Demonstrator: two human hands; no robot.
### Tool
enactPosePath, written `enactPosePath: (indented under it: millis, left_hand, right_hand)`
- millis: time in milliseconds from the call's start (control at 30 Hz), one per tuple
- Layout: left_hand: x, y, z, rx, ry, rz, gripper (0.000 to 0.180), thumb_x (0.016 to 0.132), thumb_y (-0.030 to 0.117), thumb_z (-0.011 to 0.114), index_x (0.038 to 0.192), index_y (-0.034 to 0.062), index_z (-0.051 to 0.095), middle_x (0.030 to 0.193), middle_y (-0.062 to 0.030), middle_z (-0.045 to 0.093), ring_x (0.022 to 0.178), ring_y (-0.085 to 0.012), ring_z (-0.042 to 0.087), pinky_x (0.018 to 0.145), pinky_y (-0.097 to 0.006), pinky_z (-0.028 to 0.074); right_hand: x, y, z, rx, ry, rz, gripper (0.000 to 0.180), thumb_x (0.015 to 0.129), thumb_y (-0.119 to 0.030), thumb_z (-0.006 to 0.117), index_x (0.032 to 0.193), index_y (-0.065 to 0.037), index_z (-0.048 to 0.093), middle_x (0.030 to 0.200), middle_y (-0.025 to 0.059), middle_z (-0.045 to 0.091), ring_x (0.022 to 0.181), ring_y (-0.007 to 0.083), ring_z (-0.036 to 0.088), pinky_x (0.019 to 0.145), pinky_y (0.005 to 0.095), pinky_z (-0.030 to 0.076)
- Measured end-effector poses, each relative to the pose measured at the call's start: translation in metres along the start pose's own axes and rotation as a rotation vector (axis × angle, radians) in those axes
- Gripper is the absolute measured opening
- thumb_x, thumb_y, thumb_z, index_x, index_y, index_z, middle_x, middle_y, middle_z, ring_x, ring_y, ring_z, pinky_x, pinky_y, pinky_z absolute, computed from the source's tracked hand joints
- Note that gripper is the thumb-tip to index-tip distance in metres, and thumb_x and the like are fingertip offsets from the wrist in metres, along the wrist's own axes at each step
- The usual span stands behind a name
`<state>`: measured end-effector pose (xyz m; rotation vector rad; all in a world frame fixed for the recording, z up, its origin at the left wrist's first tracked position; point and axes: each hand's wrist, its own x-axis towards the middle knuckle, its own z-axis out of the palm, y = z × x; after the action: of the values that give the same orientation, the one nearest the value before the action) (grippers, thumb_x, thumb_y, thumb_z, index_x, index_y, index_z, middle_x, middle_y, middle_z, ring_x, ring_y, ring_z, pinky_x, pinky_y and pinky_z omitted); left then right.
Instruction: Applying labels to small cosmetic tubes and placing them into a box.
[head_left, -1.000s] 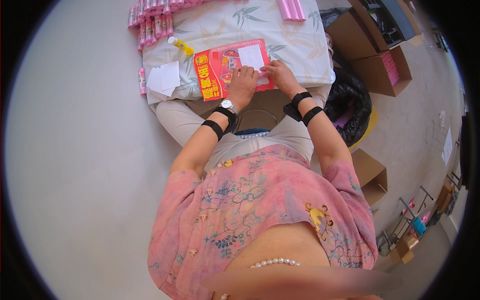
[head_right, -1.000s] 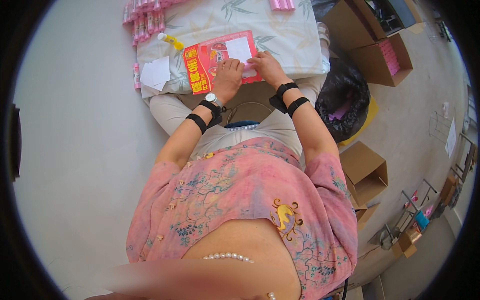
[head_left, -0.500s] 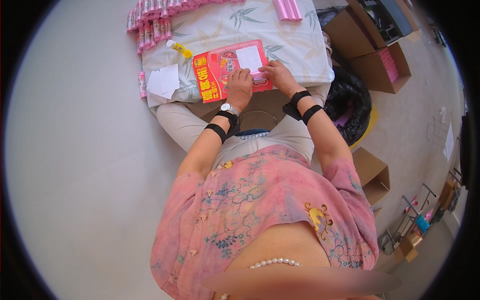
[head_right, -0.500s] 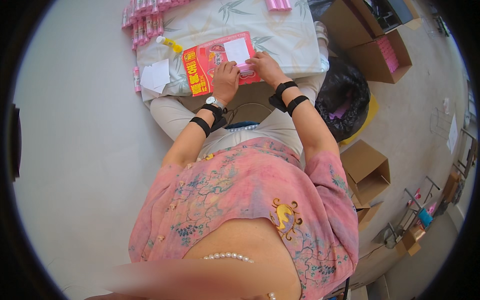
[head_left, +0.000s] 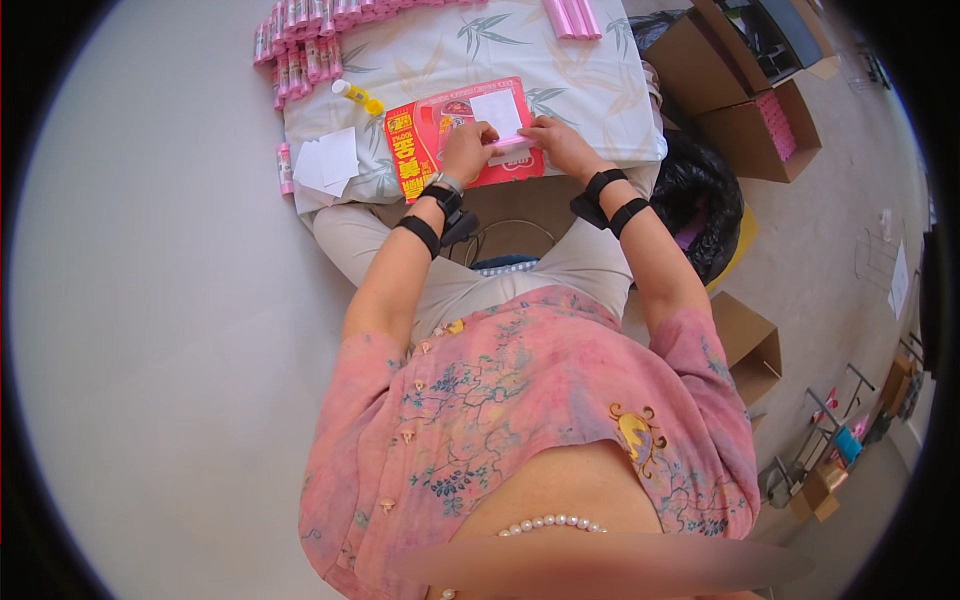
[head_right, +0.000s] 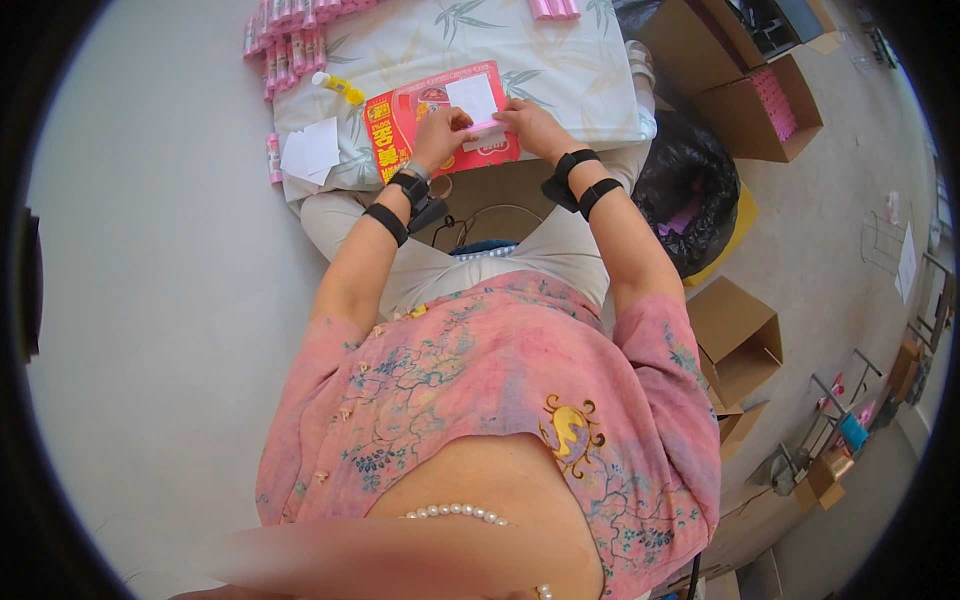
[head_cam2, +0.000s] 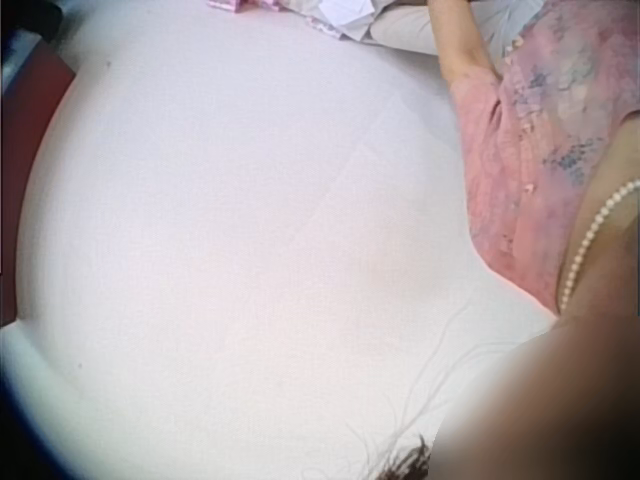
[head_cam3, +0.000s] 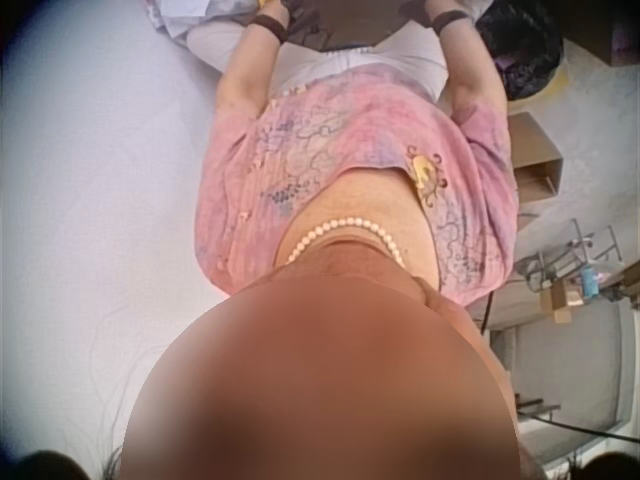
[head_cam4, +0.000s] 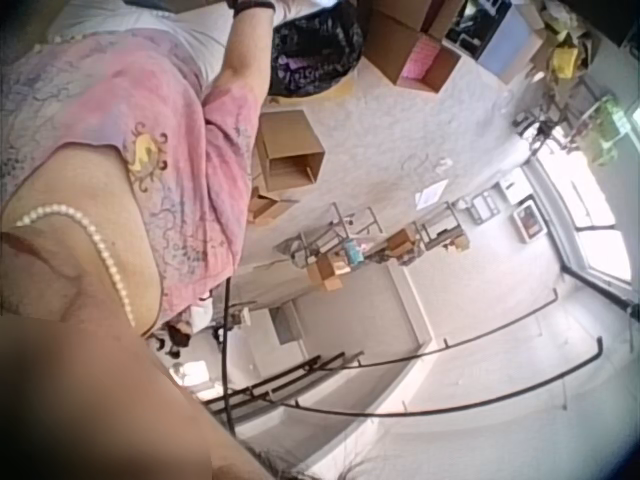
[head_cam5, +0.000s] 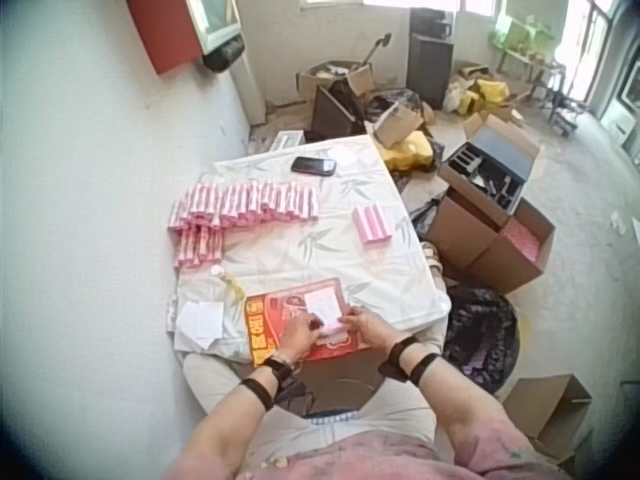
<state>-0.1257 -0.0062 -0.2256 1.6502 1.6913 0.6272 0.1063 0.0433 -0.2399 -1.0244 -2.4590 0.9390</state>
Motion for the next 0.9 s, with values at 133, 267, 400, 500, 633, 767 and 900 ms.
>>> enactPosePath:
  millis: [133,267,400,500,633,767,900]
  left_hand:
    - [0.026,-0.011,-0.011,-0.006,-0.145,-0.076,0.03,0.066,0.02,0.092,0.088,0.0045,0.079,0.088,-0.0126,0.078,0.082,-0.0264,0.075,0.075,-0.036,0.058]
    - [0.042,-0.01,-0.015,0.059,-0.31,-0.161,0.037,0.062,0.023,0.095,0.09,0.0054,0.08,0.089,-0.0113,0.078,0.085,-0.023,0.075,0.079,-0.034,0.057]
    - [0.05,-0.013,-0.02,0.081,-0.376,-0.241,0.038,0.061,0.025,0.097,0.09,0.007,0.081,0.089,-0.0102,0.078,0.085,-0.0214,0.074,0.082,-0.033,0.056]
    - [0.055,-0.008,-0.016,0.099,-0.4,-0.236,0.038,0.06,0.025,0.098,0.09,0.008,0.081,0.091,-0.0099,0.079,0.086,-0.0213,0.074,0.083,-0.033,0.055]
    - [0.055,-0.011,-0.02,0.094,-0.411,-0.254,0.039,0.06,0.027,0.098,0.091,0.0086,0.082,0.091,-0.0095,0.079,0.087,-0.0211,0.074,0.083,-0.033,0.055]
    - [0.055,-0.009,-0.018,0.112,-0.42,-0.233,0.035,0.065,0.024,0.096,0.091,0.0058,0.08,0.09,-0.0061,0.078,0.084,-0.0152,0.071,0.077,-0.03,0.054]
    - [0.054,-0.012,-0.018,0.076,-0.413,-0.226,0.035,0.066,0.023,0.096,0.091,0.0048,0.08,0.089,-0.007,0.078,0.084,-0.0152,0.071,0.076,-0.03,0.053]
  right_hand:
    - [0.002,0.015,-0.006,0.119,-0.069,0.033,0.044,0.088,0.007,0.063,0.129,-0.006,0.069,0.123,0.017,0.066,0.111,0.0359,0.064,0.098,0.0396,0.052]
    - [-0.002,0.019,-0.009,0.255,-0.048,0.047,0.041,0.087,0.001,0.066,0.128,-0.005,0.07,0.117,0.0171,0.068,0.106,0.035,0.067,0.093,0.0391,0.054]
    - [0.004,0.009,-0.006,0.242,-0.065,0.108,0.039,0.088,-0.006,0.072,0.127,-0.008,0.071,0.119,0.0151,0.067,0.104,0.0322,0.068,0.093,0.0377,0.054]
    - [0.004,0.007,0.0,0.25,0.009,0.216,0.033,0.088,-0.016,0.079,0.12,-0.008,0.074,0.114,0.0139,0.068,0.098,0.0296,0.069,0.088,0.0362,0.055]
    - [0.009,-0.001,0.008,0.219,0.086,0.268,0.029,0.085,-0.024,0.082,0.109,-0.008,0.078,0.104,0.0133,0.069,0.092,0.029,0.068,0.084,0.0369,0.055]
    - [0.009,0.001,0.014,0.207,0.135,0.298,0.028,0.082,-0.024,0.083,0.104,-0.008,0.078,0.098,0.0141,0.069,0.09,0.0301,0.068,0.082,0.0386,0.054]
    - [0.01,0.0,0.015,0.227,0.149,0.307,0.026,0.082,-0.023,0.083,0.103,-0.008,0.079,0.099,0.0147,0.069,0.09,0.0307,0.068,0.082,0.0389,0.054]
